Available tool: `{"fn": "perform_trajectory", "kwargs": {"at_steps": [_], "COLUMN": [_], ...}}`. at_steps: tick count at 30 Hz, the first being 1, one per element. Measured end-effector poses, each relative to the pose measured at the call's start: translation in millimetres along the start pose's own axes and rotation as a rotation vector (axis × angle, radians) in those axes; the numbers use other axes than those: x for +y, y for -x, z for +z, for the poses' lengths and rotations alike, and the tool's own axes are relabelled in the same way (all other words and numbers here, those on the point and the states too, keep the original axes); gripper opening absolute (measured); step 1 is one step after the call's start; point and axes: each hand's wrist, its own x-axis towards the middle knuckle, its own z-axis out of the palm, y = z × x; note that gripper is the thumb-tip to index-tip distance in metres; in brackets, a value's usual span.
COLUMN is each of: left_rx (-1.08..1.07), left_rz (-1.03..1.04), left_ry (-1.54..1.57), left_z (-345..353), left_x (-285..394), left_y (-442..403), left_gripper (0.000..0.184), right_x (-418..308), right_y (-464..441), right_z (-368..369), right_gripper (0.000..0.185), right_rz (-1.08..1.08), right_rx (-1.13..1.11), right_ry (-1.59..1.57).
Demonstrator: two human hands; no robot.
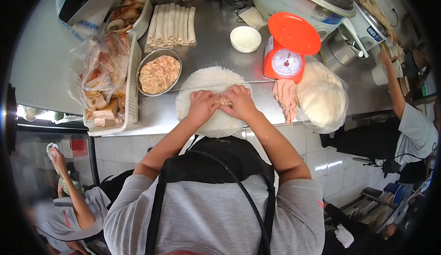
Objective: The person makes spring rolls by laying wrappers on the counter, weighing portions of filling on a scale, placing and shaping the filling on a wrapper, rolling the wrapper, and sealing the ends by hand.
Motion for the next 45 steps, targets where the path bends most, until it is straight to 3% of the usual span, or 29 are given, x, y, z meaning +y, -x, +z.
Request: {"fn": "perform_trajectory", "kwargs": {"at_steps": [2,5,8,20,26,29,38,41,45], "left_rx": [0.003,-0.010,-0.025,0.041,0.028,0.048,0.015,0.000,-0.020], "left_rz": [-0.004,0.004,0.010,0.047,0.068,0.070,0.037,0.018,0.048], "left_ry": [-0.020,-0.015,-0.037,-0.120,-0.124,-0.144,-0.111,-0.105,-0.083], "left_z": [-1.8,-0.6,-2.1,5.3,18.8,13.0,19.1,18.6,22.8], "left_x": [-1.9,-4.8,-5.0,20.2,20.3,25.0,25.4,22.0,15.0], "left_y": [0.4,4.6,4.8,-12.3,-10.8,-13.9,-14.7,-14.9,-11.6], "left_gripper": [0.027,0.027,0.027,0.027,0.023,0.022,0.027,0.029,0.032], "right_x": [-11.8,-12.7,-3.7,9.6,27.7,16.4,25.5,13.2,20.6], "right_y": [-6.7,-10.1,-6.8,6.9,8.9,6.4,11.7,6.5,7.6], "right_z": [-0.2,4.8,-1.5,-18.0,-14.8,-31.0,-24.5,-24.7,-19.9], "right_gripper": [0.020,0.024,0.028,0.031,0.031,0.023,0.022,0.026,0.032], "right_rz": [-0.004,-0.049,-0.077,-0.033,-0.062,-0.077,0.037,-0.035,-0.024], "right_rx": [0.101,-0.068,-0.096,0.042,-0.051,0.076,-0.069,0.031,-0.104], "right_ry": [0.042,0.030,0.061,0.074,0.040,-0.128,-0.063,0.055,0.042]}}
